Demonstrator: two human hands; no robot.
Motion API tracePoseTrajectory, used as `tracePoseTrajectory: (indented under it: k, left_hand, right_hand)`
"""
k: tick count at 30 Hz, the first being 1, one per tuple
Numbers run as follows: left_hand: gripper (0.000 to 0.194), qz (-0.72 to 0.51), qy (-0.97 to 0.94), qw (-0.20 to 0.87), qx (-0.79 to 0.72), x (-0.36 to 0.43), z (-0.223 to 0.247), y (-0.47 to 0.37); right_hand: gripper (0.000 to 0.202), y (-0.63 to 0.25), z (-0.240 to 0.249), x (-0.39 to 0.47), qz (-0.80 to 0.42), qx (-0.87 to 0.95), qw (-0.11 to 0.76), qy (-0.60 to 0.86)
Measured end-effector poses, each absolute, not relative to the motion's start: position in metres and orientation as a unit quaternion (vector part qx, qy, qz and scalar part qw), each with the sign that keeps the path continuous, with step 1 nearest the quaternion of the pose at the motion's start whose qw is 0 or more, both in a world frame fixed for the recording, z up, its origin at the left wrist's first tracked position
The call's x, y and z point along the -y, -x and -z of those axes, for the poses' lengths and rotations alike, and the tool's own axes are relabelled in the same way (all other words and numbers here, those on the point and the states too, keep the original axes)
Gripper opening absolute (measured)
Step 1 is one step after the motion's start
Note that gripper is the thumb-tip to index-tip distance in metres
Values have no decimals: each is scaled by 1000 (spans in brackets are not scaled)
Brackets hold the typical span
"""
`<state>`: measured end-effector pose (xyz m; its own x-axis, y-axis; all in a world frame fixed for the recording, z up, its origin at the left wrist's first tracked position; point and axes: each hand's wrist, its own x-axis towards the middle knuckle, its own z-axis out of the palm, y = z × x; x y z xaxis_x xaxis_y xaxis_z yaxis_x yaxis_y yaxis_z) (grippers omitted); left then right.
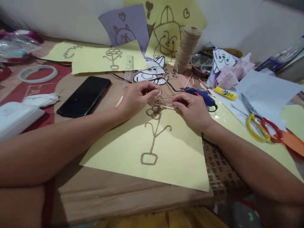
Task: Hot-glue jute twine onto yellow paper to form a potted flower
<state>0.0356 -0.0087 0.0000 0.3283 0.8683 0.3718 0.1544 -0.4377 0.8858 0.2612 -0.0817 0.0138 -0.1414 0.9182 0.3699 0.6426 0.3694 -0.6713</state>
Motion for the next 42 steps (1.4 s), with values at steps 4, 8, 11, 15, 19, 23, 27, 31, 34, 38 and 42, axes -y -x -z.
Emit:
tracePoseTrajectory:
  k: [4,8,11,15,19,23,27,31,34,38,42]
  left_hand:
    - [13,-439,-754,305,-382,7,-1,-31]
    - [8,-390,-780,280,-401,10,2,-32]
    - [9,-376,-788,284,-396,19,1,-32]
    - [10,-394,-801,274,-357,36,-5,-34]
    - [10,-410,-791,265,-368,48,-9,-36]
    - [11,-369,-801,292,-371,51,-6,-33]
    - [16,-336,-825,273,-362,51,-4,-26]
    - [18,-315,-844,268,-341,47,-3,-22]
    - [18,-311,-852,273,-321,44,-3,-22]
    - [19,-311,-851,282,-316,42,-2,-22]
    - [20,-318,-848,287,-312,42,-1,-22]
  right_hand:
    - [8,-258,-7,78,-161,743,364,539]
    - [6,-257,-4,76,-154,726,393,543]
    - [5,-259,-4,76,-158,719,408,540]
    - [5,-259,-7,81,-178,721,389,545]
    - [5,-258,-8,89,-178,736,370,539]
    - [7,-259,-7,101,-117,767,351,525]
    - [10,-259,-5,110,-96,785,329,516]
    - [10,-256,-3,109,-98,787,328,514]
    - [11,-255,-2,106,-107,785,324,517]
    - [13,-255,-1,104,-115,793,304,515]
    - [16,-254,0,103,-113,800,296,510]
